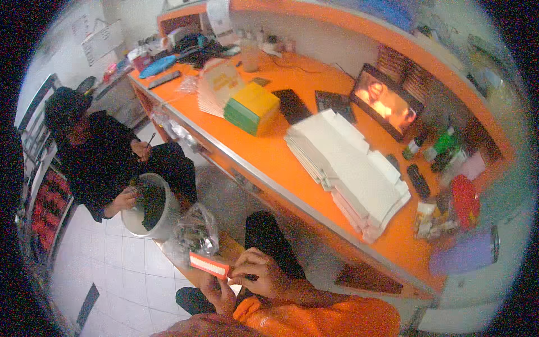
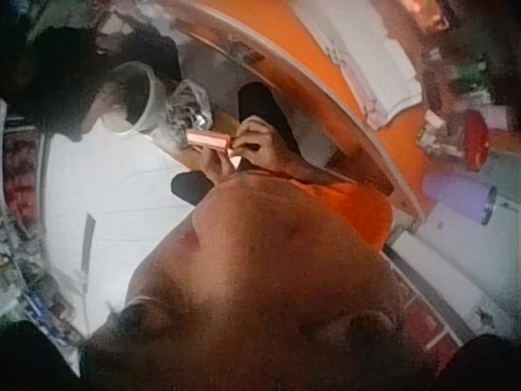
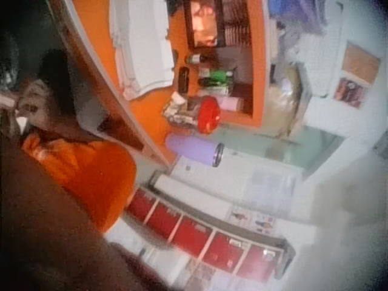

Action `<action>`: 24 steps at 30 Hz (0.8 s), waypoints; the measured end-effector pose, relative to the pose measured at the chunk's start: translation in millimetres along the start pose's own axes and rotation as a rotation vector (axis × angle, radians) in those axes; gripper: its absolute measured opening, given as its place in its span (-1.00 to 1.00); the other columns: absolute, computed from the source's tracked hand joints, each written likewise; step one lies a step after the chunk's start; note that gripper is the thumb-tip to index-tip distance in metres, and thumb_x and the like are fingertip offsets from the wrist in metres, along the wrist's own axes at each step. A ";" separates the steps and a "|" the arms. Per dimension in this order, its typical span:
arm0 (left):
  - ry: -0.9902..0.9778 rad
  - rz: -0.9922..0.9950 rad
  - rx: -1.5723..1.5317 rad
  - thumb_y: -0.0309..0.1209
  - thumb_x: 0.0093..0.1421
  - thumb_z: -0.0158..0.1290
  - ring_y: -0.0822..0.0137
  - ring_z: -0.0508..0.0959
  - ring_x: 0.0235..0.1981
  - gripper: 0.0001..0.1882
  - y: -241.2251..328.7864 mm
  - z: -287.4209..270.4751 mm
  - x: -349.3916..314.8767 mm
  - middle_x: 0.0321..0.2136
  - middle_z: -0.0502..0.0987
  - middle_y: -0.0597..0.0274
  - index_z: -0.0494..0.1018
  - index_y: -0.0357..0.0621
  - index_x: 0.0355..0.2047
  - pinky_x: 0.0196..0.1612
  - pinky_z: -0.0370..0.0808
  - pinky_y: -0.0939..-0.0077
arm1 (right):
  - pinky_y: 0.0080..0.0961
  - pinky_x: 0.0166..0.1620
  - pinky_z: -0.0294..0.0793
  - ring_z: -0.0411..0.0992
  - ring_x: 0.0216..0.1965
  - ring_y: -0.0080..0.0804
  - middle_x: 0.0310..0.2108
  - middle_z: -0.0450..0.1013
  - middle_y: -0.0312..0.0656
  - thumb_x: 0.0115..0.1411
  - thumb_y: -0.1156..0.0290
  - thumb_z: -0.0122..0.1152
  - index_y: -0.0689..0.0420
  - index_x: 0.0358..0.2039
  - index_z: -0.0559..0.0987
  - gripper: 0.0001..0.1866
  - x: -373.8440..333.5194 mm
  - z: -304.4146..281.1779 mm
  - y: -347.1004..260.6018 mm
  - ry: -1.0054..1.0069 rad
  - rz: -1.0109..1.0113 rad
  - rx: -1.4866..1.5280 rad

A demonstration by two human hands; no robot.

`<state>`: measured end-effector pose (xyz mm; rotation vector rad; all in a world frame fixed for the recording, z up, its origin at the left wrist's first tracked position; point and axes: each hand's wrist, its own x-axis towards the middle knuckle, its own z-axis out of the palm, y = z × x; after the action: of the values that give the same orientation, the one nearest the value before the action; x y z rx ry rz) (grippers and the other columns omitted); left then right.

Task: The person sits on the floor and repeatedly folds flat paper sheets into small rectangular boxes, then inserts small green items into them. They handle the boxes one at a time, folding edges and tucking flaps to close them.

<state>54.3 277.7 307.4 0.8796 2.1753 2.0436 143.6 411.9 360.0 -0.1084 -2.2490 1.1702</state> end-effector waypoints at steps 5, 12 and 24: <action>-0.034 -0.207 -0.275 -0.36 0.40 -0.14 0.42 0.47 -0.37 -0.76 -3.1 7.3 -23.0 -0.37 0.47 0.20 0.42 -0.28 -0.28 -0.31 0.39 0.51 | -0.46 -0.18 0.54 0.51 -0.15 -0.39 -0.25 0.52 -0.23 -0.07 0.42 0.54 0.14 -0.45 0.62 -0.78 -2.7 5.2 5.5 -0.053 0.118 0.212; -0.200 -0.356 -0.473 -0.16 0.43 -0.12 0.46 0.43 -0.22 -0.62 7.8 -8.9 -26.8 -0.24 0.46 0.27 0.36 -0.29 -0.04 -0.13 0.39 0.54 | -0.43 -0.13 0.48 0.50 -0.21 -0.30 -0.27 0.51 -0.19 -0.02 0.38 0.52 0.14 -0.49 0.52 -0.73 -3.2 12.1 12.4 -0.126 0.189 0.280; -0.076 -0.552 -0.770 -0.49 0.31 0.05 0.48 0.51 -0.14 -0.83 5.1 -4.3 -11.8 -0.21 0.58 0.21 0.53 -0.32 -0.15 -0.05 0.43 0.60 | -0.56 -0.19 0.51 0.50 -0.23 -0.50 -0.33 0.53 -0.22 0.02 0.42 0.49 0.22 -0.26 0.61 -0.71 1.8 28.6 30.3 0.062 0.454 0.335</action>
<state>64.4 268.8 308.6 0.2211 1.1914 2.1794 120.8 410.3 325.0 -0.5334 -1.9952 1.7365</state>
